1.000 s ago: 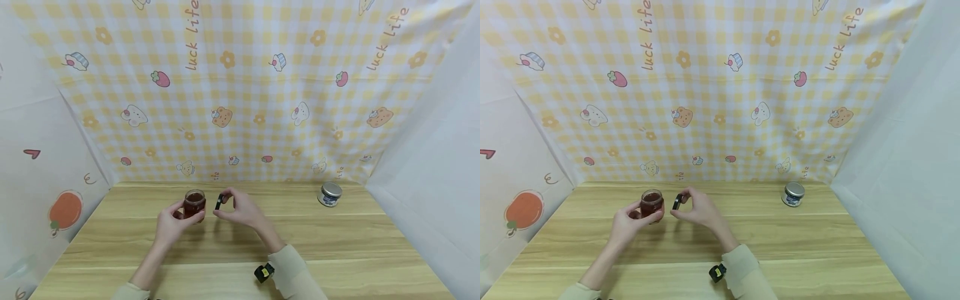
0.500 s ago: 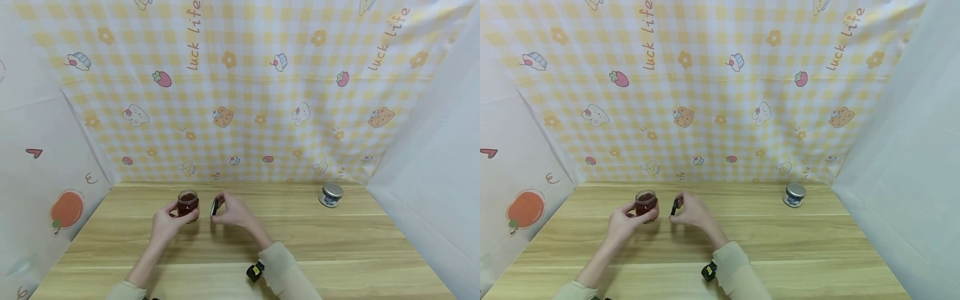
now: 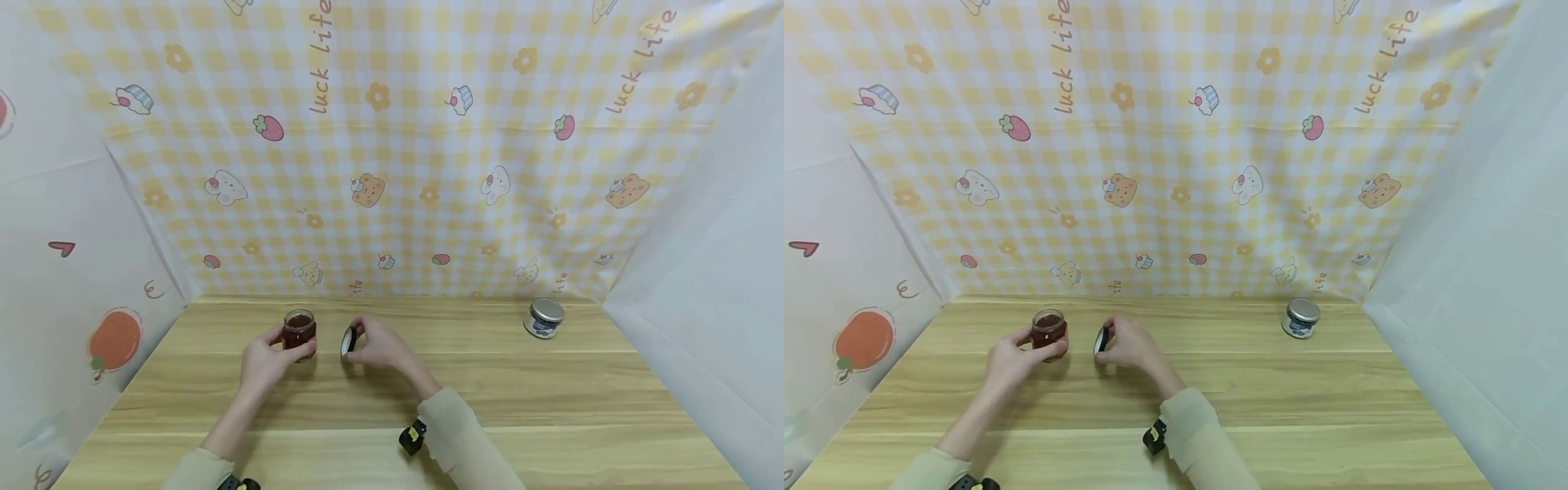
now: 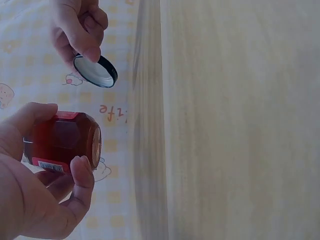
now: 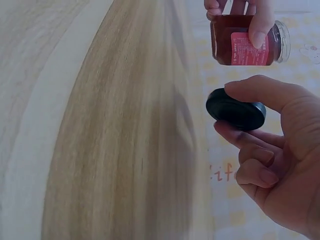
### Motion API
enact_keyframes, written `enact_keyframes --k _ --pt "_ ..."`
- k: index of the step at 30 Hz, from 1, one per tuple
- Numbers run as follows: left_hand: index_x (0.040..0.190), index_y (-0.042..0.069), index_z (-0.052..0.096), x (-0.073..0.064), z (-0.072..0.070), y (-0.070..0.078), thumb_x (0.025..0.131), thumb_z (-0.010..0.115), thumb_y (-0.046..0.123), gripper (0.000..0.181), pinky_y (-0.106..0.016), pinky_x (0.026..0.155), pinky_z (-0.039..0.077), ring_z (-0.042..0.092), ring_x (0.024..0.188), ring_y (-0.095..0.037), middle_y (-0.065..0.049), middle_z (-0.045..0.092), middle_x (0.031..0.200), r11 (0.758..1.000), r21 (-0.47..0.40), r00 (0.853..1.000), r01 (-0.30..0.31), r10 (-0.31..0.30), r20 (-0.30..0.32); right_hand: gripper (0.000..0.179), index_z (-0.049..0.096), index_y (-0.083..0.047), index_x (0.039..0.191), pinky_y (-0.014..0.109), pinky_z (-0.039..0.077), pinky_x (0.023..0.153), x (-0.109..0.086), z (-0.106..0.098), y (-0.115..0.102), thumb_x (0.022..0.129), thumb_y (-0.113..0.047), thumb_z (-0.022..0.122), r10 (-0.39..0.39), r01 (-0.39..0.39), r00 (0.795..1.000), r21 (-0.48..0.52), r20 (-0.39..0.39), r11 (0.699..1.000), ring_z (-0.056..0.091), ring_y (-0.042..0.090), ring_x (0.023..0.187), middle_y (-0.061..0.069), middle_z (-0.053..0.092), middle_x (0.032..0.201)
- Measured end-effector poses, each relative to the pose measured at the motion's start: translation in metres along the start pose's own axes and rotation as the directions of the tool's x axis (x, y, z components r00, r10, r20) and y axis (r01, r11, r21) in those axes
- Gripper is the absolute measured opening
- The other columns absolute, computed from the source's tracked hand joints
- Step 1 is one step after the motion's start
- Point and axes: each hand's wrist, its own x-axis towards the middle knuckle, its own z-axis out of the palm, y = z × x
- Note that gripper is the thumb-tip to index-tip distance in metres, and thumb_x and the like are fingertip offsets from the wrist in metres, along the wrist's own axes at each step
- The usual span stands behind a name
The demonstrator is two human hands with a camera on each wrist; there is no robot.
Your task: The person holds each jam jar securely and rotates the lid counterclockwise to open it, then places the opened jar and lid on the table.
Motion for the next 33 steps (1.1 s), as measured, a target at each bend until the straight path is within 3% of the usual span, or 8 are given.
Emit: enact_keyframes --k 2,8,14,23,33 --pt "0.122 0.005 0.07 0.001 0.0 -0.001 0.076 0.089 0.038 0.059 -0.051 0.099 0.04 0.051 0.126 -0.034 -0.022 0.062 0.13 1.0 0.007 1.0 0.007 -0.007 0.004 0.051 0.059 -0.006 0.121 0.03 0.048 0.086 0.001 0.001 0.001 0.08 -0.018 0.087 -0.001 0.001 1.0 -0.001 0.015 1.0 0.06 0.016 0.097 0.001 0.065 0.105" --pt "0.124 0.003 0.069 0.006 -0.002 -0.003 0.076 0.089 0.035 0.06 -0.038 0.083 0.039 0.052 0.106 -0.027 -0.017 0.066 0.115 0.999 0.045 1.0 0.029 -0.029 -0.009 0.05 0.06 -0.006 0.12 0.029 0.047 0.083 0.004 0.003 0.006 0.08 -0.019 0.087 0.015 -0.014 0.999 -0.003 0.043 1.0 0.058 0.014 0.091 0.002 0.064 0.105" --pt "0.127 -0.003 0.065 0.012 -0.004 -0.006 0.076 0.089 0.037 0.069 -0.04 0.083 0.042 0.056 0.106 -0.032 -0.021 0.067 0.114 0.997 0.077 0.999 0.029 -0.031 0.027 0.05 0.061 -0.008 0.119 0.031 0.048 0.088 0.006 0.003 0.014 0.08 -0.025 0.087 0.046 -0.047 0.997 0.014 0.057 0.999 0.057 0.012 0.093 -0.001 0.063 0.104" --pt "0.119 -0.004 0.066 0.019 -0.005 -0.016 0.073 0.092 0.032 0.063 -0.029 0.059 0.047 0.058 0.071 -0.018 -0.014 0.069 0.095 0.996 0.069 0.998 0.055 -0.057 0.032 0.043 0.062 -0.009 0.108 0.026 0.047 0.072 0.012 0.006 0.014 0.079 -0.028 0.088 0.034 -0.034 0.996 0.003 0.085 0.999 0.055 0.009 0.079 -0.004 0.061 0.088" --pt "0.12 -0.002 0.066 0.024 -0.005 -0.023 0.075 0.09 0.03 0.06 -0.027 0.057 0.048 0.058 0.069 -0.016 -0.013 0.068 0.095 0.996 0.051 0.997 0.072 -0.074 0.038 0.043 0.063 -0.01 0.106 0.024 0.047 0.073 0.021 0.015 0.009 0.08 -0.034 0.087 0.027 -0.016 0.992 -0.091 0.124 0.996 0.056 0.009 0.079 -0.004 0.063 0.091"
